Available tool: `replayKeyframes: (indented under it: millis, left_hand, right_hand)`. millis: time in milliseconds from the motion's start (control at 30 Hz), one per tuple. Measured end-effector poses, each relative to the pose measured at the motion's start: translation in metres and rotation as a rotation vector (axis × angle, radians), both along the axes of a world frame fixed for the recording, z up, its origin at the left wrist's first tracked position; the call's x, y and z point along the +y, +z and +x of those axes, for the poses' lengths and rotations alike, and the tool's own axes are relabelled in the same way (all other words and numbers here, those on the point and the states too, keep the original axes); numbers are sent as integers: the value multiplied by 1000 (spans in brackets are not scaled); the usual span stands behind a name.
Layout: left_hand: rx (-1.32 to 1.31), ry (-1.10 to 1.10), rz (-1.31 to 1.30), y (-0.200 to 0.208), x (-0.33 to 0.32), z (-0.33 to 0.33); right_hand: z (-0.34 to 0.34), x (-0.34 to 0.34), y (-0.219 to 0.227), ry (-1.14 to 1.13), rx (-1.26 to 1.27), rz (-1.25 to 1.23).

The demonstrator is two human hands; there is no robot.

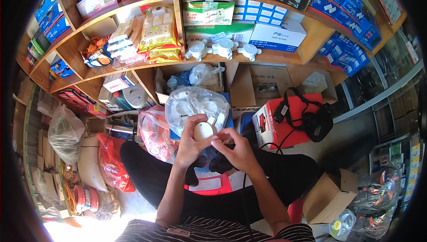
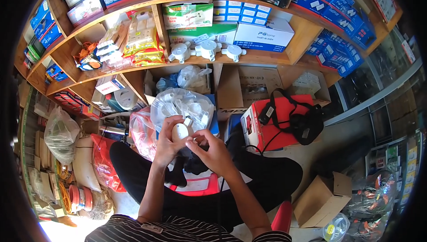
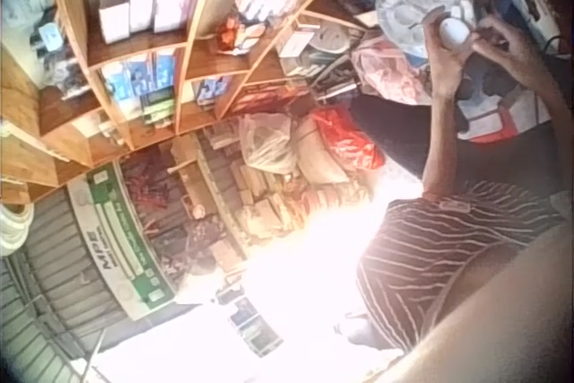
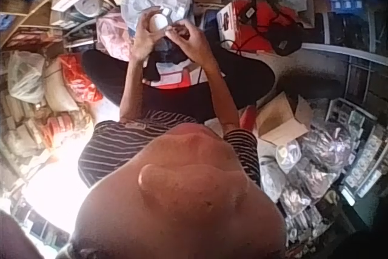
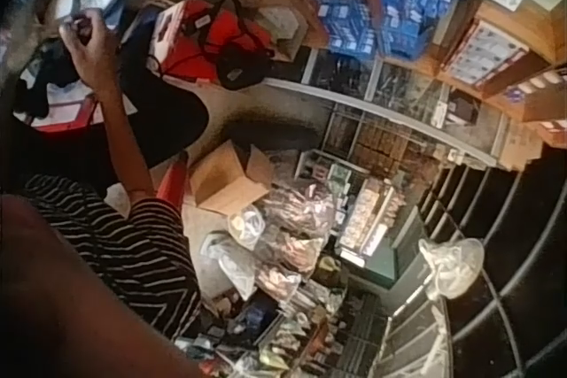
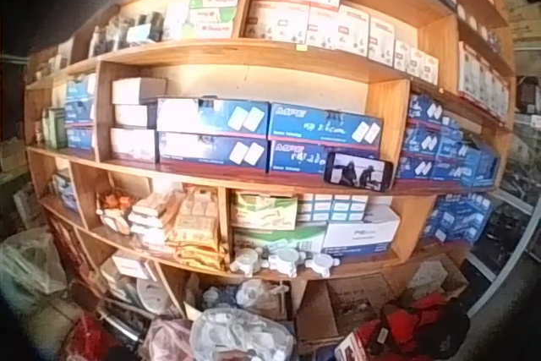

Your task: Inspecting and cleaning a circular white mounting base for a light fixture using a black cloth.

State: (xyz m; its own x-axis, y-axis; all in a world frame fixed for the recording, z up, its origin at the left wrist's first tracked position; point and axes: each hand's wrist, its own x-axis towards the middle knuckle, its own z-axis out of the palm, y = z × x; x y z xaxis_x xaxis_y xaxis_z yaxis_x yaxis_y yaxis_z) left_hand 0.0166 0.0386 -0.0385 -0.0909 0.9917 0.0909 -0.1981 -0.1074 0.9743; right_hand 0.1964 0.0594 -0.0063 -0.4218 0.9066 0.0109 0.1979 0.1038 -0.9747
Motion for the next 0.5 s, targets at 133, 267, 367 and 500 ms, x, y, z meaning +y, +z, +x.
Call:
replayKeyframes:
  millis: [133, 267, 367, 500]
  left_hand:
    - [-54, 94, -49, 1, -1, -3]
    - [-162, 143, -16, 5, 0, -4]
    - [-134, 180, -3, 2, 0, -6]
    - [-160, 182, -30, 2, 2, -8]
  right_hand:
    - [7, -3, -9, 50, -161, 93]
    - [6, -4, -10, 56, -202, 93]
    - [5, -4, -7, 65, -221, 96]
    - [4, -2, -8, 83, -285, 143]
